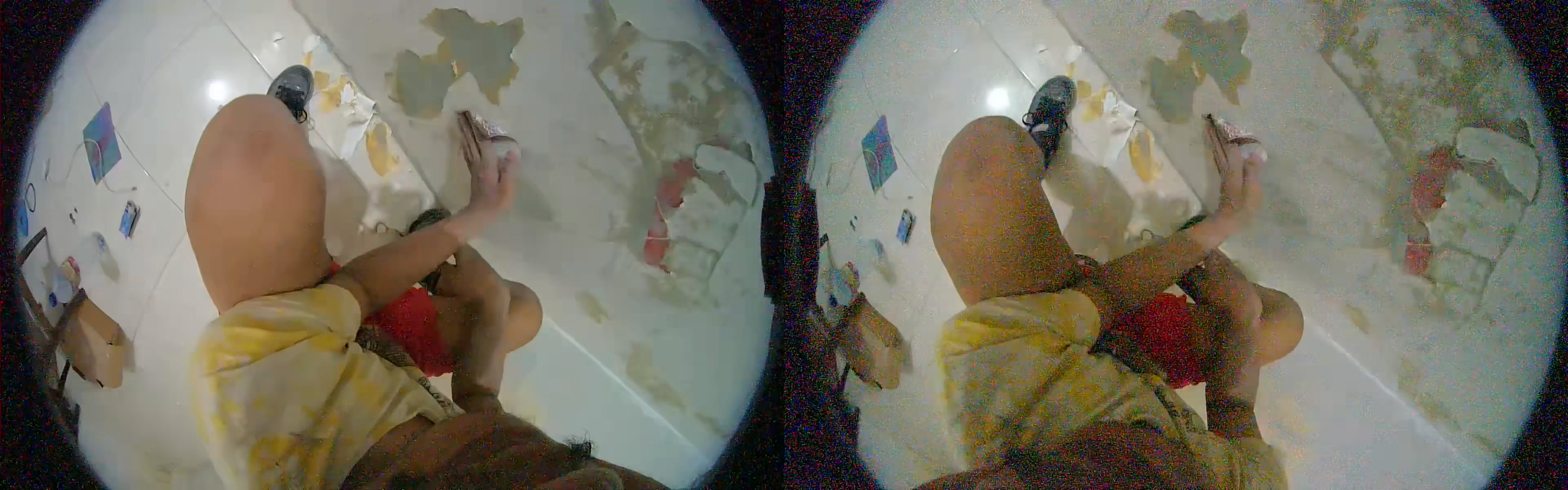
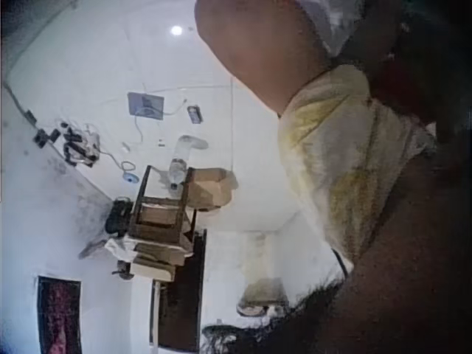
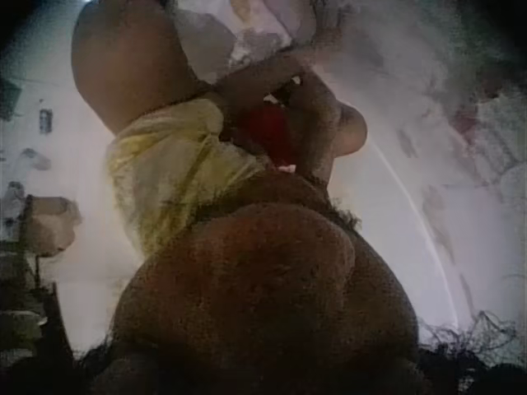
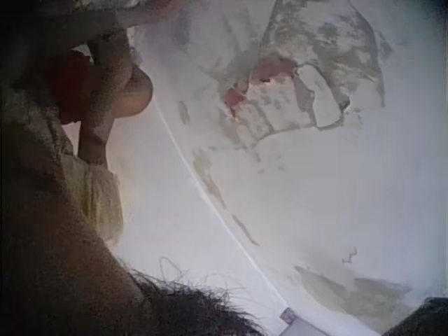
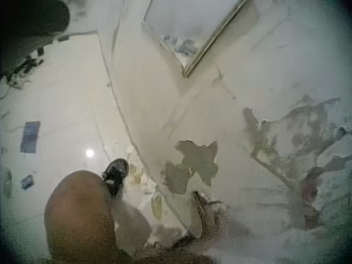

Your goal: The person sands a wall by hand using a small sanding block, alternating between removing old wallpaper fragments and smoothing the wall surface.

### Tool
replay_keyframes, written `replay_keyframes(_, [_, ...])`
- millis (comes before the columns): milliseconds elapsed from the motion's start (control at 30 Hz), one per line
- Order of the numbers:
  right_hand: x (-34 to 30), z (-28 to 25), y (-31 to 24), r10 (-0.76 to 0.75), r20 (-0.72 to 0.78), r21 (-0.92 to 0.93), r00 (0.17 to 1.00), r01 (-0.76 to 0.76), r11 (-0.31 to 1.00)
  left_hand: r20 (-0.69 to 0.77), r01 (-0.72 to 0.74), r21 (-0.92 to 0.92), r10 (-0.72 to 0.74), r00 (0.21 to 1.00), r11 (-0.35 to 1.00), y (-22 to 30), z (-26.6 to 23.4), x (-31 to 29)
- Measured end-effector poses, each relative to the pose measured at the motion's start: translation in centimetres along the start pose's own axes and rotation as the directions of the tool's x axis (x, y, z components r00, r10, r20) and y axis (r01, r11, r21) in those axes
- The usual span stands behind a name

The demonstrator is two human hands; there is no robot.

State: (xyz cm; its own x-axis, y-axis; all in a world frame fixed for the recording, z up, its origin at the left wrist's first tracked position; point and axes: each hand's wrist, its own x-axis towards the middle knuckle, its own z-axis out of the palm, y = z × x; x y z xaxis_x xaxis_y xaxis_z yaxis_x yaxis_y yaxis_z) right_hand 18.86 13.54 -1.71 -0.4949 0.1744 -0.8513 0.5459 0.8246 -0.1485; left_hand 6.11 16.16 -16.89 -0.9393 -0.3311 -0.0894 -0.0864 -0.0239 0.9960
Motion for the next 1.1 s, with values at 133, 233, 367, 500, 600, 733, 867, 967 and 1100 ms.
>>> replay_keyframes(133, [4.1,0.9,5.1,-0.282,-0.129,-0.214,0.951,0.251,0.944,-0.132,0.216,-0.457,-0.306,0.943,0.863,-1.0,-0.2,4.4])
replay_keyframes(233, [3.7,1.2,4.6,-0.146,-0.116,0.017,0.982,0.149,0.989,0.007,0.317,-0.4,-0.343,0.939,0.86,-5.0,-2.2,7.7])
replay_keyframes(367, [-0.7,-1.1,-2.9,0.16,0.038,0.018,0.986,-0.161,0.987,-0.202,-0.076,-0.232,0.029,0.979,0.97,-0.9,1.9,0.6])
replay_keyframes(500, [-0.2,0.0,1.5,0.097,-0.144,-0.157,0.985,-0.119,0.98,0.023,0.006,-0.166,-0.002,1.0,0.986,2.3,1.1,-2.8])
replay_keyframes(600, [2.6,0.9,5.4,-0.114,-0.163,-0.133,0.98,0.092,0.987,-0.162,0.211,-0.228,-0.251,0.954,0.951,-2.5,1.3,4.1])
replay_keyframes(733, [2.2,1.0,3.3,-0.195,-0.113,-0.03,0.974,0.192,0.981,-0.318,0.282,-0.585,-0.535,0.782,0.76,-10.6,-4.3,12.6])
replay_keyframes(867, [1.3,0.4,3.1,-0.128,-0.042,0.011,0.991,0.129,0.992,0.014,0.289,-0.643,-0.367,0.93,0.709,-5.9,-1.4,4.9])
replay_keyframes(967, [-0.4,-0.7,-0.2,0.044,0.039,0.076,0.998,-0.047,0.996,-0.018,0.408,-0.337,-0.44,0.898,0.848,-6.3,0.9,1.5])
replay_keyframes(1100, [1.6,0.5,4.1,-0.111,-0.054,-0.04,0.992,0.109,0.993,0.169,-0.051,-0.347,-0.116,0.979,-0.936,-11.6,-0.9,4.6])
